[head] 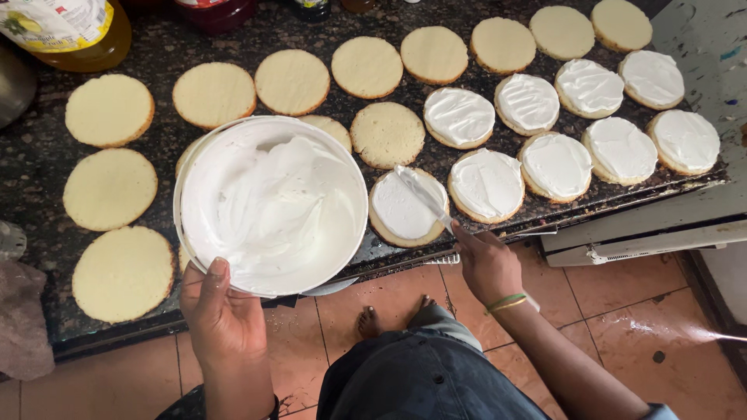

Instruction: The person applies white icing onto several small, round cake bases using a flat spatula and a bucket of frosting.

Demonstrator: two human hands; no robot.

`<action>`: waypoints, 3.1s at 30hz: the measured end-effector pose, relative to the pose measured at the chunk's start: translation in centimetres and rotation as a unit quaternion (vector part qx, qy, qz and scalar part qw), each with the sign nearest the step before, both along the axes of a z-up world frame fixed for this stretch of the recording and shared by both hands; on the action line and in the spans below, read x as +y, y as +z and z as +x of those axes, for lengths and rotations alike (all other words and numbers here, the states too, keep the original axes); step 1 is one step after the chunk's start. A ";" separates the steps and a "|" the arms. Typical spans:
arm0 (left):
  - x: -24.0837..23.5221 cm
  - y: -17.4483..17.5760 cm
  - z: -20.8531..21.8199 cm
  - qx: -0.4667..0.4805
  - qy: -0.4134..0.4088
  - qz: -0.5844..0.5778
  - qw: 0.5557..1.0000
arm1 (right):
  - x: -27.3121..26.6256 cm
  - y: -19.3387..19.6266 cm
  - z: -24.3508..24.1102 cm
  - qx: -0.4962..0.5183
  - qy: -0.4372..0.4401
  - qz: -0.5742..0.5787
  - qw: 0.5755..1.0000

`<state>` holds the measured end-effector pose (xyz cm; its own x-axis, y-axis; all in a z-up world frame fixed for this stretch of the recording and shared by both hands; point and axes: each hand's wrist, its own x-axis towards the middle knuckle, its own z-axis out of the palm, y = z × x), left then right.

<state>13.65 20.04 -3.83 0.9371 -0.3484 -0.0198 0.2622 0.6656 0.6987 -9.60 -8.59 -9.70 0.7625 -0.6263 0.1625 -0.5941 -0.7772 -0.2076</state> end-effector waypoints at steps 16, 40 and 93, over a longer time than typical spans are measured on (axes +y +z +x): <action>-1.4 1.2 0.1 0.007 -0.015 0.004 1.000 | 2.5 -1.5 -5.4 0.020 -0.036 -0.033 0.999; 0.1 -0.5 -0.8 0.033 0.001 -0.011 0.999 | 3.1 0.1 -0.7 -0.018 0.076 0.102 0.992; -7.2 0.7 -4.4 -0.233 0.058 0.125 0.963 | 5.0 2.6 -1.0 -0.205 0.119 0.127 0.963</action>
